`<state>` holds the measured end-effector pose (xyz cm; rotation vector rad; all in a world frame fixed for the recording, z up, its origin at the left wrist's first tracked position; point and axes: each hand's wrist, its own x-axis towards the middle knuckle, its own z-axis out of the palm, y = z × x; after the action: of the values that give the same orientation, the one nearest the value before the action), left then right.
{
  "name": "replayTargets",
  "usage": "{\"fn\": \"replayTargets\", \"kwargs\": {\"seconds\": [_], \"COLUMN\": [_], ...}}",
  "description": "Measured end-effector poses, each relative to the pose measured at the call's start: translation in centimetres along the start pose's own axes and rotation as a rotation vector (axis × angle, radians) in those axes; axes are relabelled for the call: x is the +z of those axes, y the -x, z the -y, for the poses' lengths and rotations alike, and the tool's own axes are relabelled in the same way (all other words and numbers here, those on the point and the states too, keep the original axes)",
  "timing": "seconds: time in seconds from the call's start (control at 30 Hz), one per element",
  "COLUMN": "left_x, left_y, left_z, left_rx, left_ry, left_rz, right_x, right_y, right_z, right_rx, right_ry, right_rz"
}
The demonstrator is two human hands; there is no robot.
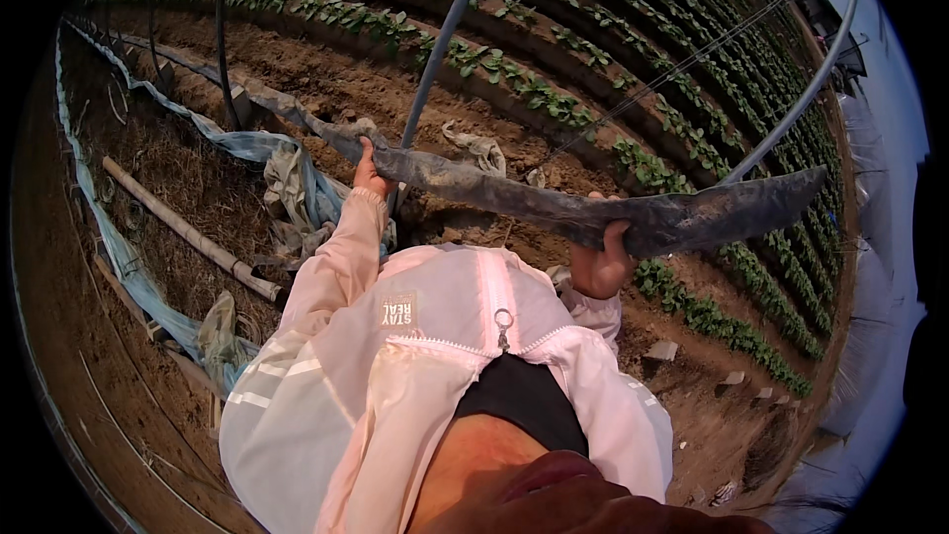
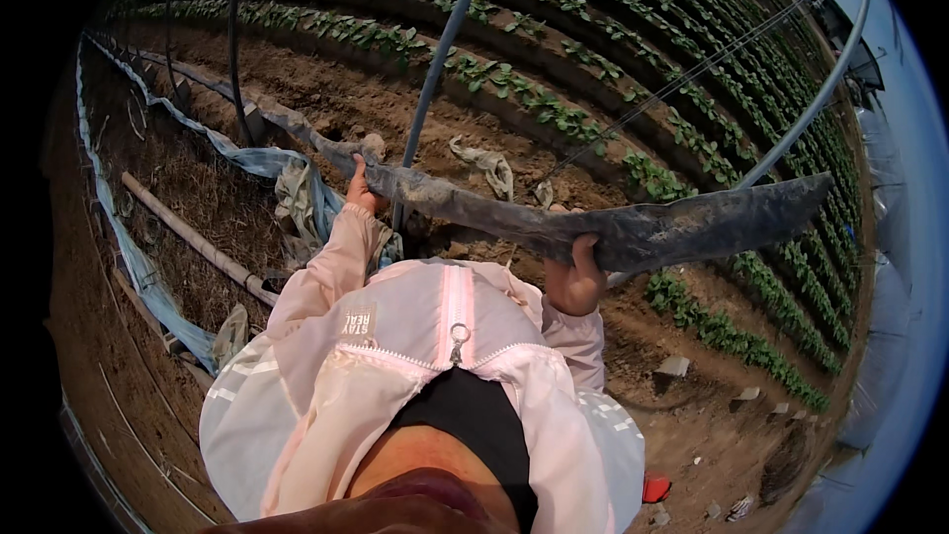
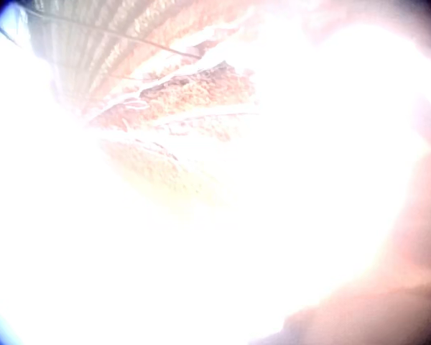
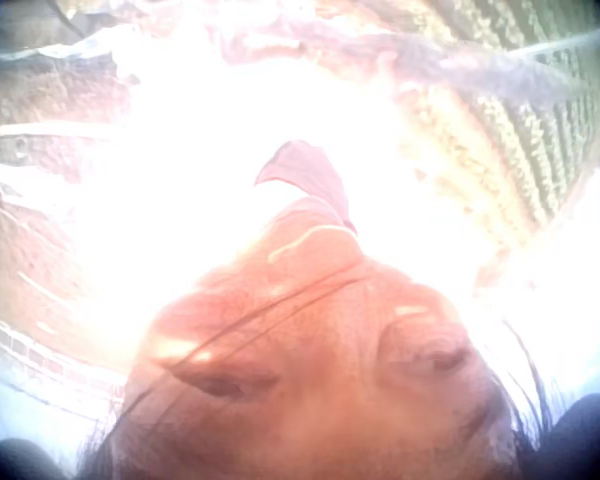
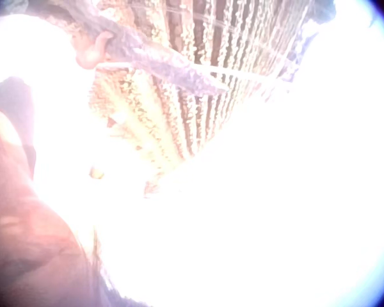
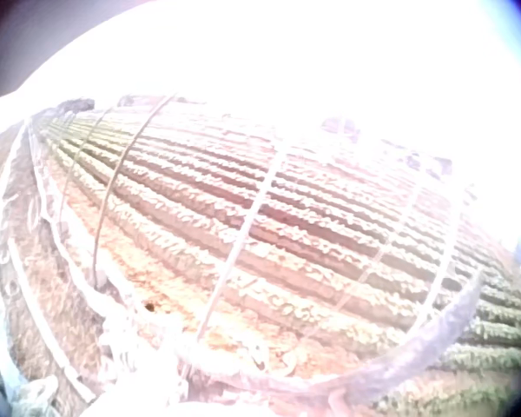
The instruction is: The person handles a black irrigation pipe, peeling and wrapping a dark sleeve around a section, then uses a white tool to poke and press the soil around the pipe base. The person works along a row of plants in a greenhouse.
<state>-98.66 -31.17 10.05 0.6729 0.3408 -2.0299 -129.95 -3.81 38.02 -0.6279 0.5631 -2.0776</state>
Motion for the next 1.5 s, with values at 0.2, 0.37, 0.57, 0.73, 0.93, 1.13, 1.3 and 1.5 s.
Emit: {"fn": "replayTargets", "kwargs": {"seconds": [0.2, 0.37, 0.57, 0.73, 0.93, 1.13, 1.3, 1.5], "left_x": [5.5, 9.0, 14.2, 15.7, 14.0, 15.6, 14.1, 14.0], "left_y": [6.1, 7.1, 13.6, 12.4, 11.4, 14.9, 15.4, 15.5], "left_z": [4.8, 4.5, 5.6, 5.8, 4.6, 6.2, 9.6, 13.2], "left_rx": [0.138, 0.093, 0.049, 0.233, 0.269, 0.44, 0.436, 0.304], "left_ry": [0.014, 0.147, 0.039, -0.208, -0.349, -0.596, -0.817, -0.906], "left_rz": [0.34, 0.483, 0.636, 0.405, 0.311, 0.431, 0.341, 0.274], "right_x": [-1.4, -2.1, -5.7, -9.7, -14.2, -18.7, -12.1, -5.1], "right_y": [-0.2, -0.9, -1.7, -1.8, -1.4, 1.1, -0.9, -4.0], "right_z": [0.8, 0.9, 0.4, -1.6, -6.0, -11.5, -12.9, -15.9], "right_rx": [0.095, 0.151, 0.215, 0.226, 0.424, 1.095, 0.743, 0.273], "right_ry": [-0.11, -0.243, -0.398, -0.395, -0.317, -0.097, 0.735, 1.305], "right_rz": [-0.122, -0.066, -0.226, -0.355, -0.647, -0.686, -0.216, 0.58]}}
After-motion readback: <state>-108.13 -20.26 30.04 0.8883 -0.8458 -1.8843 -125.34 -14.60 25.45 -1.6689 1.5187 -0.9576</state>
